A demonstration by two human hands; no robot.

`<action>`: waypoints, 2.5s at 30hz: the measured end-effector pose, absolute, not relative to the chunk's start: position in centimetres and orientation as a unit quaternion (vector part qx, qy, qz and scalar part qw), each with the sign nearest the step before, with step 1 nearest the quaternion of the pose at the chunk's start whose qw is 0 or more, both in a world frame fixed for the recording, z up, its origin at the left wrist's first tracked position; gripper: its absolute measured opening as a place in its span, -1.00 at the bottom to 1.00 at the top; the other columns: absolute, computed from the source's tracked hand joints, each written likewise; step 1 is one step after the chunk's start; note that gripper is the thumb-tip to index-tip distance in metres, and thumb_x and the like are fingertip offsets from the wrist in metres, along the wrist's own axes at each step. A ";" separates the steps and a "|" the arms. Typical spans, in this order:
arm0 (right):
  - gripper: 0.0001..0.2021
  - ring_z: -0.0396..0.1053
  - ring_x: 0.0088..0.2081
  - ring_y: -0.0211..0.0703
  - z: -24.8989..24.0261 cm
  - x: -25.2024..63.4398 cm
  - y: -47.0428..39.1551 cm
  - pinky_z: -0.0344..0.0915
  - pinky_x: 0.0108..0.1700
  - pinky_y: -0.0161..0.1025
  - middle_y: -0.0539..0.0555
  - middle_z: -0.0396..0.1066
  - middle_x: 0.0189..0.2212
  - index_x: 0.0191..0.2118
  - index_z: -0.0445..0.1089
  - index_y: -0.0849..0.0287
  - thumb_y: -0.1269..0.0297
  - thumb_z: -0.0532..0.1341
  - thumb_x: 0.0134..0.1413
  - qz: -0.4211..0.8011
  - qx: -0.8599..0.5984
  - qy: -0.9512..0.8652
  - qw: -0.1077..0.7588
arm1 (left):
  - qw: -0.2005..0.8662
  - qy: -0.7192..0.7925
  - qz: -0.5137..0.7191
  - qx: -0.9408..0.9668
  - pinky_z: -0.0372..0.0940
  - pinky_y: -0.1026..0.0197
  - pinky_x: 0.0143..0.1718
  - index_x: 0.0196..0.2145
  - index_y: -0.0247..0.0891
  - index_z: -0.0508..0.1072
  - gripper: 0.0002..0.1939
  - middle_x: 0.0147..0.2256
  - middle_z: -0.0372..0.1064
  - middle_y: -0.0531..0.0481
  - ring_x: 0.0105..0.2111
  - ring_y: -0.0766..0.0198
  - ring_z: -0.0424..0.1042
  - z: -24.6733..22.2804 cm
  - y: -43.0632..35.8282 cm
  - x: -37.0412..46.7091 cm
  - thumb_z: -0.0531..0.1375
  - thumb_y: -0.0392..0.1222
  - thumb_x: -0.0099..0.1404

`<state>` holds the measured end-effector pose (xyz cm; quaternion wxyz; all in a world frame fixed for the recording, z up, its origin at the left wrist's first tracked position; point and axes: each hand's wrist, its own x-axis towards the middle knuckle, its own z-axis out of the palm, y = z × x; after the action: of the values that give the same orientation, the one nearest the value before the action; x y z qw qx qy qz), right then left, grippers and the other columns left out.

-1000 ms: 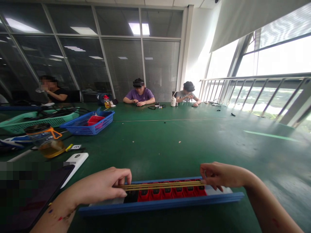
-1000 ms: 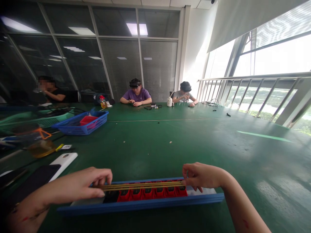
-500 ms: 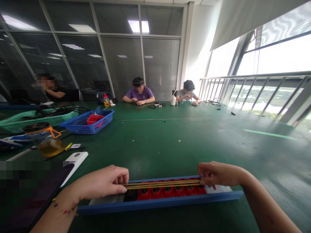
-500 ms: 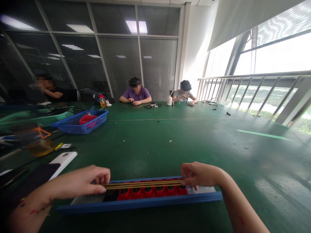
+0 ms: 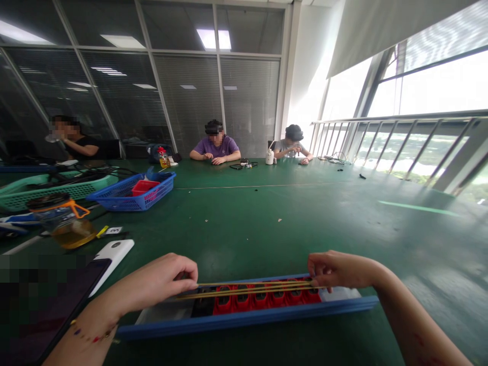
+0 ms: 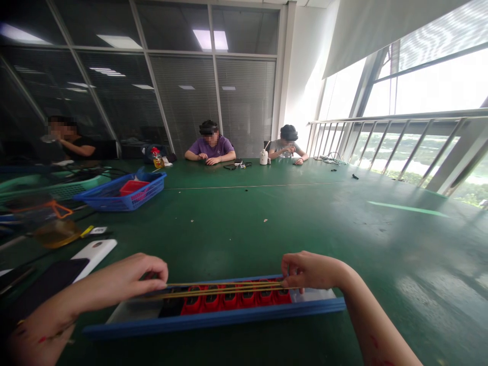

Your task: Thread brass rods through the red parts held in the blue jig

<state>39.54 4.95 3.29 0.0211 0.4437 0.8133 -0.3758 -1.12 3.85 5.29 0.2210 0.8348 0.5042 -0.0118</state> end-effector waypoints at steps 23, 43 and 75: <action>-0.63 0.38 -0.27 -0.12 4.7 40.8 4.9 0.29 -0.29 -0.30 0.08 0.45 -0.30 -0.20 0.40 0.18 0.00 0.14 -0.01 -0.336 0.439 0.833 -0.008 | 0.061 0.535 0.140 0.831 0.18 0.34 -0.34 -0.33 -0.08 0.46 -0.74 -0.29 0.41 0.08 -0.32 0.29 0.37 4.3 6.8 -1.6 0.00 -0.04 0.22; -0.63 0.24 -0.50 -0.26 4.9 39.3 4.7 0.17 -0.46 -0.37 0.00 0.38 -0.49 -0.23 0.38 0.17 0.02 -0.02 0.14 -0.290 0.437 0.851 -0.038 | 0.121 0.570 0.078 0.809 0.12 0.29 -0.36 -0.40 -0.17 0.39 -0.85 -0.37 0.35 0.05 -0.37 0.30 0.33 -3.3 9.5 -0.9 0.03 -0.19 0.18; -0.66 0.33 -0.22 -0.12 -2.1 39.5 8.9 0.28 -0.16 -0.19 0.11 0.34 -0.12 -0.06 0.29 0.14 0.12 0.07 0.07 -0.279 0.493 0.816 -0.109 | 0.153 0.572 0.072 0.802 0.17 0.28 -0.35 -0.38 -0.18 0.40 -0.79 -0.36 0.34 0.01 -0.35 0.28 0.32 -3.3 9.4 -1.0 0.04 -0.05 0.18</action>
<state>39.48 8.86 -2.08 -0.1093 0.4934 0.8164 -0.2794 -1.01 9.43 -3.31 0.1534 0.8023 0.5723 0.0723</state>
